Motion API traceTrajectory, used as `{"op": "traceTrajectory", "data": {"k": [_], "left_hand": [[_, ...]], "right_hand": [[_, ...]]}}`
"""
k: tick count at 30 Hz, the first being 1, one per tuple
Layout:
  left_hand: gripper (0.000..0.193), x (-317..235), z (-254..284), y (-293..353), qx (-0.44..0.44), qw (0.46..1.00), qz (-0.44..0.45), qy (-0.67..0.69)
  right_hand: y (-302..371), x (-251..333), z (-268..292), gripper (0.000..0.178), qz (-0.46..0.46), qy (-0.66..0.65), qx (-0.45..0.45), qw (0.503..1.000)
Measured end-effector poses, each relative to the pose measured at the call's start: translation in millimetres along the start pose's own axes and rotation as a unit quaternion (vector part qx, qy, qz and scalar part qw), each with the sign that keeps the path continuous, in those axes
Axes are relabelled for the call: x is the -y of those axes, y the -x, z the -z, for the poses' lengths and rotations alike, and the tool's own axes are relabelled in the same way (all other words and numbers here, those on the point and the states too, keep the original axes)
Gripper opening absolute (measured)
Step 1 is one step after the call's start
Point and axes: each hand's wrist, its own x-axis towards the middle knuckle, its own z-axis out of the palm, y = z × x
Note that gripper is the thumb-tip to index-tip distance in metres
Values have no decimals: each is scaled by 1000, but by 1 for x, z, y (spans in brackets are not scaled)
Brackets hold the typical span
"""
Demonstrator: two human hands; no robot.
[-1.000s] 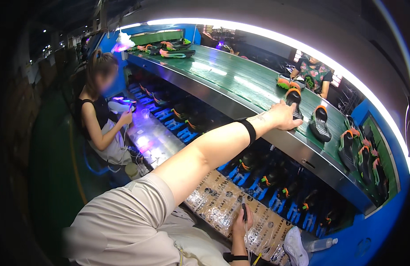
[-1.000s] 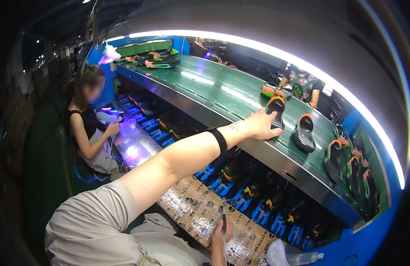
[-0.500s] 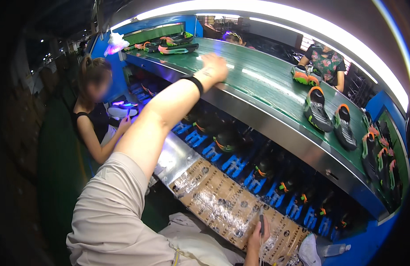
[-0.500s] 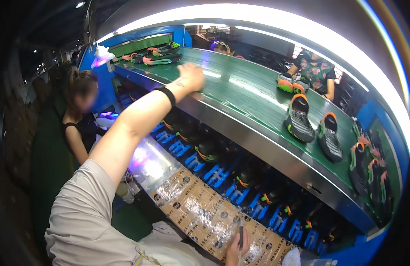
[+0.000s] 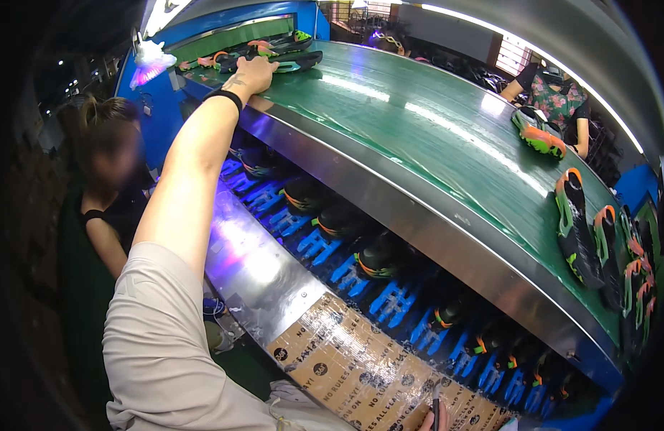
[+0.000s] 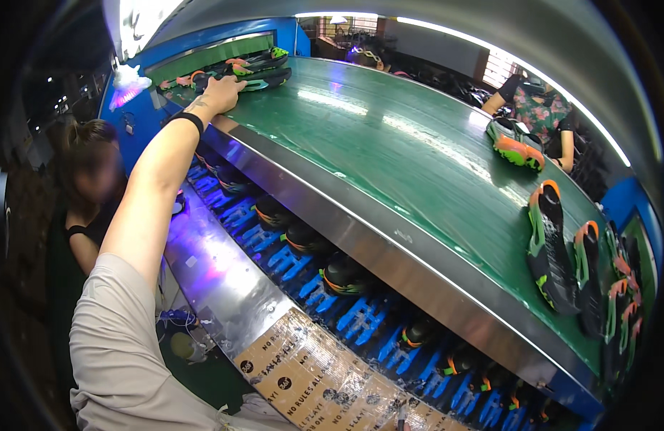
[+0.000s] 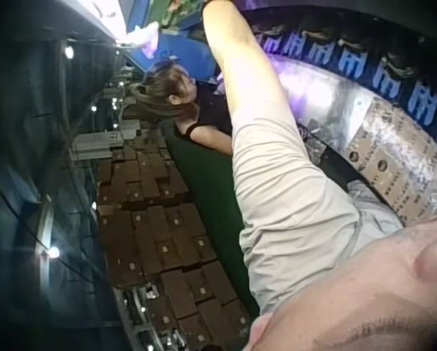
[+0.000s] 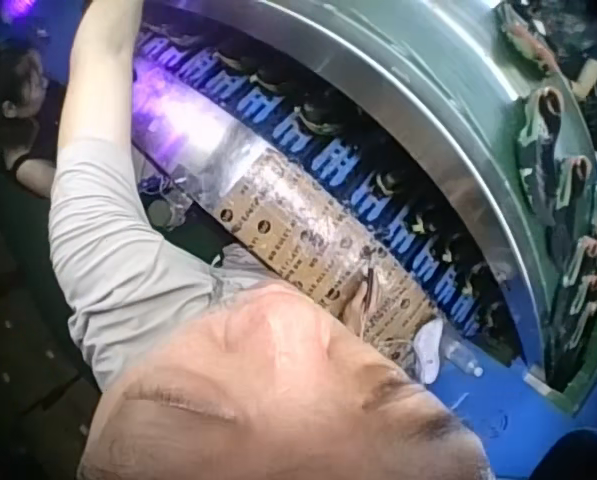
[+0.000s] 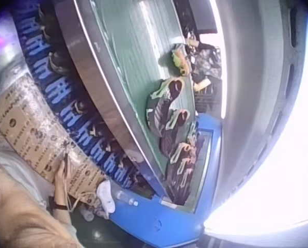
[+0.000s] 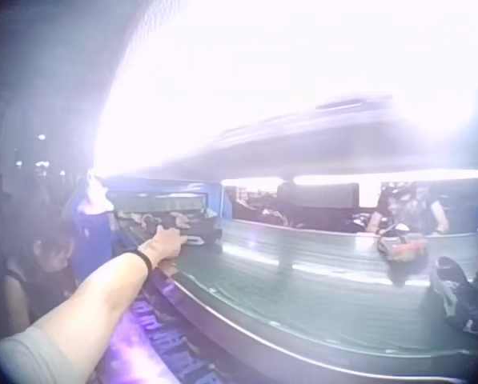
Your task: The person repeatedly picks up black clog-style shoes from a conveyor belt, scrubs the soles with a brush, and places them back on the belt. The process is repeated for multiple shoes throughout the clip.
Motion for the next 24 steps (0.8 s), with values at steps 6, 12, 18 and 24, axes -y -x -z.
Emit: {"op": "traceTrajectory", "data": {"k": [6, 12, 18, 24], "left_hand": [[48, -14, 22, 1, 15, 999, -37, -6], [40, -1, 3, 39, -56, 982, -127, 130], [36, -86, 173, 54, 72, 871, -12, 485], [62, -100, 168, 59, 71, 956, -37, 282]], "right_hand": [[5, -29, 0, 38, 20, 43, 25, 999], [10, -147, 29, 38, 147, 184, 105, 966], [-6, 5, -7, 35, 59, 49, 6, 997], [-1, 53, -4, 33, 64, 9, -40, 997]]}}
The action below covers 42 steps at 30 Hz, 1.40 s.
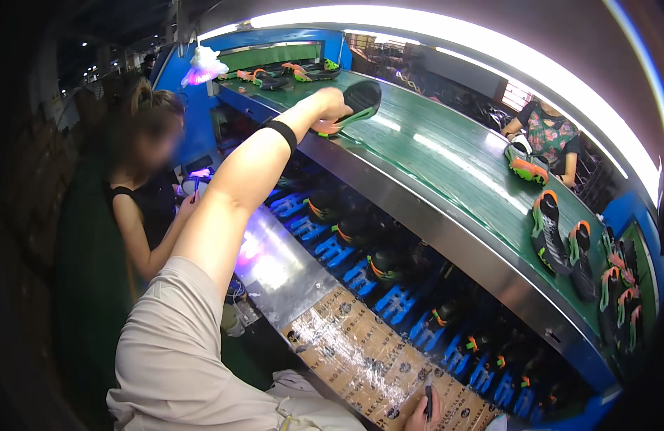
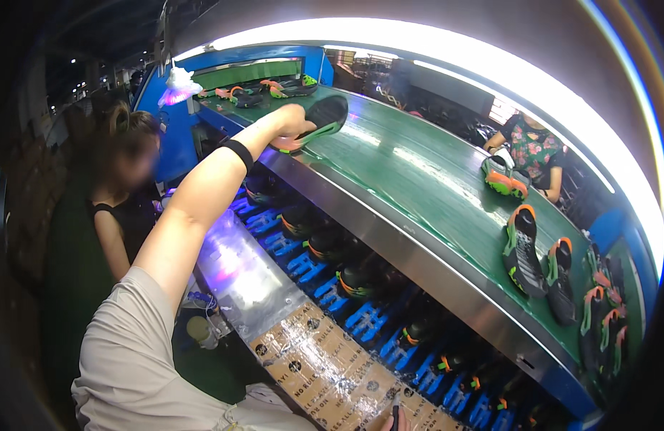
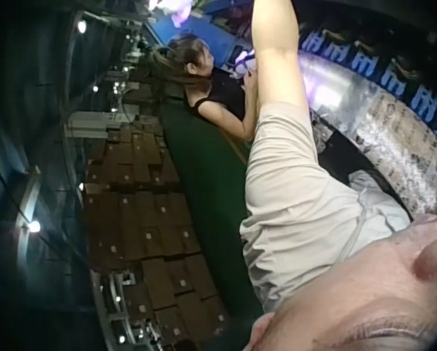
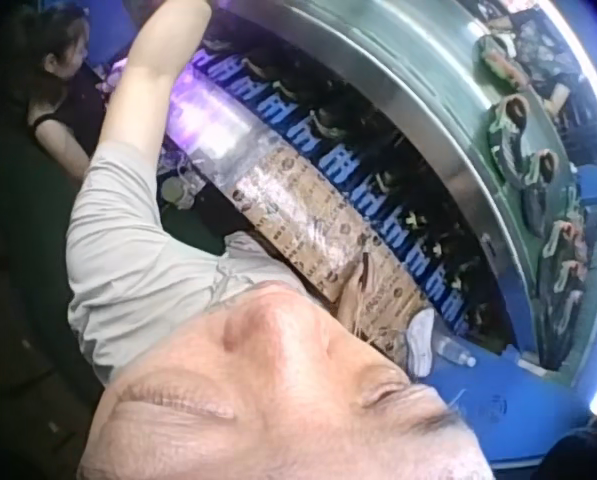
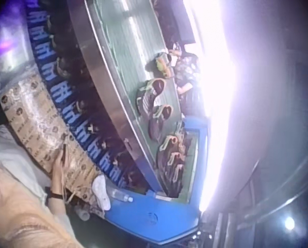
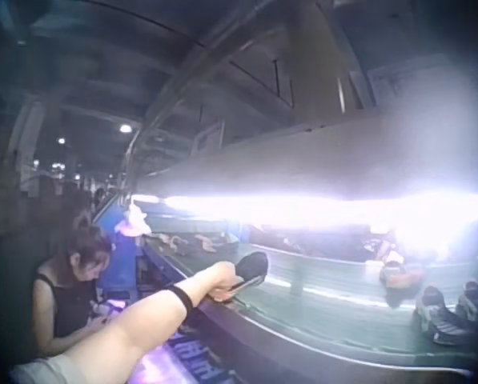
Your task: The person repeatedly picks up black clog-style shoes from a conveyor belt, scrubs the soles with a brush, and places them back on the belt. The process is repeated for multiple shoes throughout the clip.
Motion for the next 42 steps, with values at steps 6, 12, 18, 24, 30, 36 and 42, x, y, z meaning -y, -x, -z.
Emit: {"op": "traceTrajectory", "data": {"k": [6, 12, 18, 24, 30, 36, 42], "left_hand": [[59, 8, -18, 75, -168, 916, 46, 361], [41, -91, -92, 232, 51, 690, -33, 721], [57, -172, -230, 375, 296, 330, 83, 893], [85, -225, -256, 448, 324, 98, 70, 938], [102, -240, -268, 477, 355, 126, 153, 913], [101, -242, -257, 481, 371, 156, 151, 903], [98, -243, -253, 484, 366, 159, 148, 905]], "right_hand": [[1, -26, -16, 29, -37, -96, -42, 994], [-8, -1, 5, 21, -181, -232, -83, 952], [-16, 64, 18, 26, -162, -385, -82, 905], [-24, 110, 8, 25, -130, -336, 47, 932], [-35, 141, -25, 24, -81, -319, 90, 940], [-45, 160, -35, 24, -69, -258, 87, 960], [-49, 161, -46, 22, -52, -268, 62, 960]]}}
